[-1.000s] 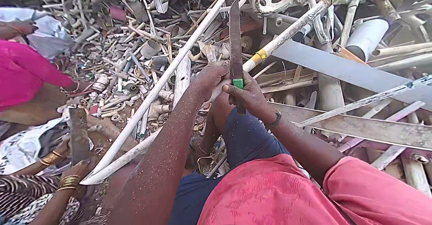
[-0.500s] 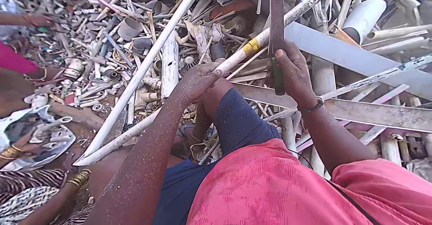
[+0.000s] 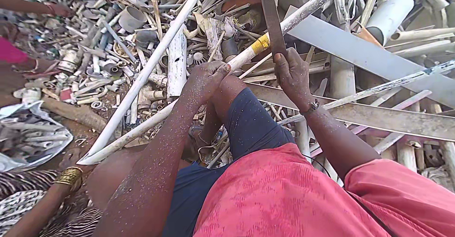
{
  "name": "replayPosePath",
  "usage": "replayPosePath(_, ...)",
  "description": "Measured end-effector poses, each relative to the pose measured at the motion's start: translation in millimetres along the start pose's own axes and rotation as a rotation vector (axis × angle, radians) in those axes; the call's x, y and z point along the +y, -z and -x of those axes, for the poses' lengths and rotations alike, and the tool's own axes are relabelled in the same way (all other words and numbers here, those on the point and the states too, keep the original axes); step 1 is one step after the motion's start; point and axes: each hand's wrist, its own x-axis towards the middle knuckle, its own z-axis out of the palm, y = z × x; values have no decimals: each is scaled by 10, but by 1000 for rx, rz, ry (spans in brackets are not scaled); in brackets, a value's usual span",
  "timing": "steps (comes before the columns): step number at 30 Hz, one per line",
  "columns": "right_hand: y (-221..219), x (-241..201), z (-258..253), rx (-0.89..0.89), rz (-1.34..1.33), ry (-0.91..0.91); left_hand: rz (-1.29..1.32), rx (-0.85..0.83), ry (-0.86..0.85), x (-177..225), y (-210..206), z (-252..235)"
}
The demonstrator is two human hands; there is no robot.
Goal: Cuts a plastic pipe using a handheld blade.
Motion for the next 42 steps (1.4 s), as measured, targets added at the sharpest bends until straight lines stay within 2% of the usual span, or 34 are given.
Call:
replayPosePath(2, 11, 47, -110, 95, -85, -7, 25, 2, -14, 46, 50, 0)
replayPosePath(3, -3, 70, -125, 77, -109, -4, 30, 1, -13, 59, 68, 0)
replayPosePath(6, -9, 37, -102, -136, -73, 9, 29, -16, 9, 48, 141, -39)
replayPosePath(8, 69, 72, -196, -119, -68, 15, 30, -27, 46, 112, 201, -46)
replayPosePath(10, 106, 70, -265, -39, -171, -37, 39, -27, 68, 228, 209, -59)
replayPosePath(14, 84, -31, -211, -174, -152, -120, -1, -25, 122, 340, 227, -112)
replayPosePath(18, 179, -21, -339, -86, -281, -227, -55, -29, 156, 454, 146, -125)
replayPosePath(21, 146, -55, -266, -241, -225, -285, -125, -40, 199, 482, 107, -131)
replayPosePath(22, 181, 20, -303, -231, -213, -306, -142, -39, 198, 453, 105, -133)
replayPosePath(25, 249, 144, -399, -83, -429, -440, -190, -39, 197, 466, 56, -109)
replayPosePath(28, 122, -8, -230, -283, -454, -409, -233, -37, 224, 487, 3, -136)
replayPosePath(29, 104, 2, -215, -293, -446, -400, -239, -33, 226, 470, 13, -142)
replayPosePath(32, 149, 163, -341, -111, -480, -483, -209, -18, 212, 454, 26, -109)
replayPosePath(33, 132, 161, -321, -111, -475, -486, -206, -15, 224, 460, -3, -91)
replayPosePath(36, 19, 18, -191, -312, -457, -418, -212, 5, 232, 462, -39, -113)
replayPosePath(40, 89, 122, -344, -126, -540, -529, -171, 33, 223, 454, -24, -71)
replayPosePath(42, 72, 25, -256, -265, -533, -497, -179, 37, 239, 442, -19, -56)
